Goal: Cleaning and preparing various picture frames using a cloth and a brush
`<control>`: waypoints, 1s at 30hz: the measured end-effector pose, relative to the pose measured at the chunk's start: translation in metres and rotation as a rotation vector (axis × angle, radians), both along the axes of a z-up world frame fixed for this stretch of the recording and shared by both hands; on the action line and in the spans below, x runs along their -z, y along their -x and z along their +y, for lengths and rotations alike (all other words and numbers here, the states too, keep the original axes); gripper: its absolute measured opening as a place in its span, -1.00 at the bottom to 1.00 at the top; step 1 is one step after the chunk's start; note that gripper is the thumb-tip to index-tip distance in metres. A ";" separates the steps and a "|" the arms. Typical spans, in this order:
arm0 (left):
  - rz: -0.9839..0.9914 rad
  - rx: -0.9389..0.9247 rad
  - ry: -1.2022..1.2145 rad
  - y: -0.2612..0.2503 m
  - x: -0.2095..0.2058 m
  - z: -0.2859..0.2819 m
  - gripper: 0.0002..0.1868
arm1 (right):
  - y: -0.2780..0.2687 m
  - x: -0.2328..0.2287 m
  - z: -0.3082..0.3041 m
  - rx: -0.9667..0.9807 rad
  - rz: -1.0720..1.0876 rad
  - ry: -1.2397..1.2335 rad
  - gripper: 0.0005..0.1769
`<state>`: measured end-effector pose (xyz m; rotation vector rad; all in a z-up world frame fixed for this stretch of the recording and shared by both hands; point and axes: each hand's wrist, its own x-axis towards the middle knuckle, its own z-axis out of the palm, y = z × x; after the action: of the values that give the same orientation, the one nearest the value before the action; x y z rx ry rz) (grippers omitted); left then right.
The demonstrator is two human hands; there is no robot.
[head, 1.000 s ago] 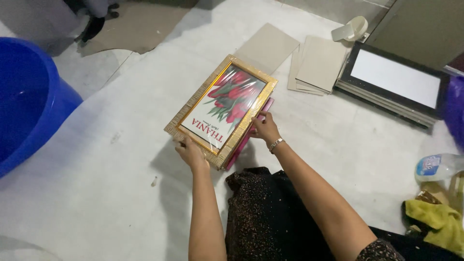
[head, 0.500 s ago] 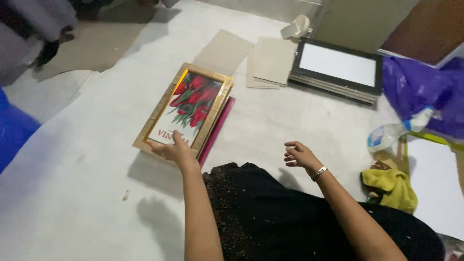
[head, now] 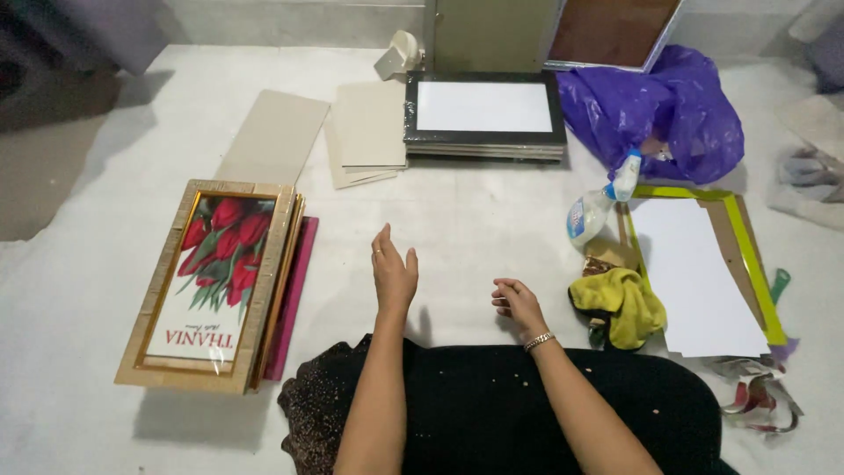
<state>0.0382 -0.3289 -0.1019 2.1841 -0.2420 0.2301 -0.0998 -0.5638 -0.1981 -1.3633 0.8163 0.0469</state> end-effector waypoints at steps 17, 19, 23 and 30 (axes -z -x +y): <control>0.648 -0.053 0.007 -0.057 0.065 0.007 -0.33 | -0.262 0.045 -0.272 0.224 -0.102 0.577 -0.71; 0.668 -0.049 0.011 -0.059 0.068 0.005 -0.33 | -0.282 0.089 -0.304 -0.201 0.096 1.231 -0.64; 0.706 -0.030 0.016 -0.063 0.074 0.001 -0.35 | -0.312 0.104 -0.325 0.744 -0.331 -0.347 -0.73; 0.748 0.000 0.048 -0.059 0.059 -0.004 -0.35 | -0.325 0.087 -0.331 0.891 -0.226 -0.402 -0.62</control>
<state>0.0969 -0.3333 -0.1610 2.0669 0.1837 -0.5715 0.2250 -0.8950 -0.2851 -0.5347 1.0861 -0.5974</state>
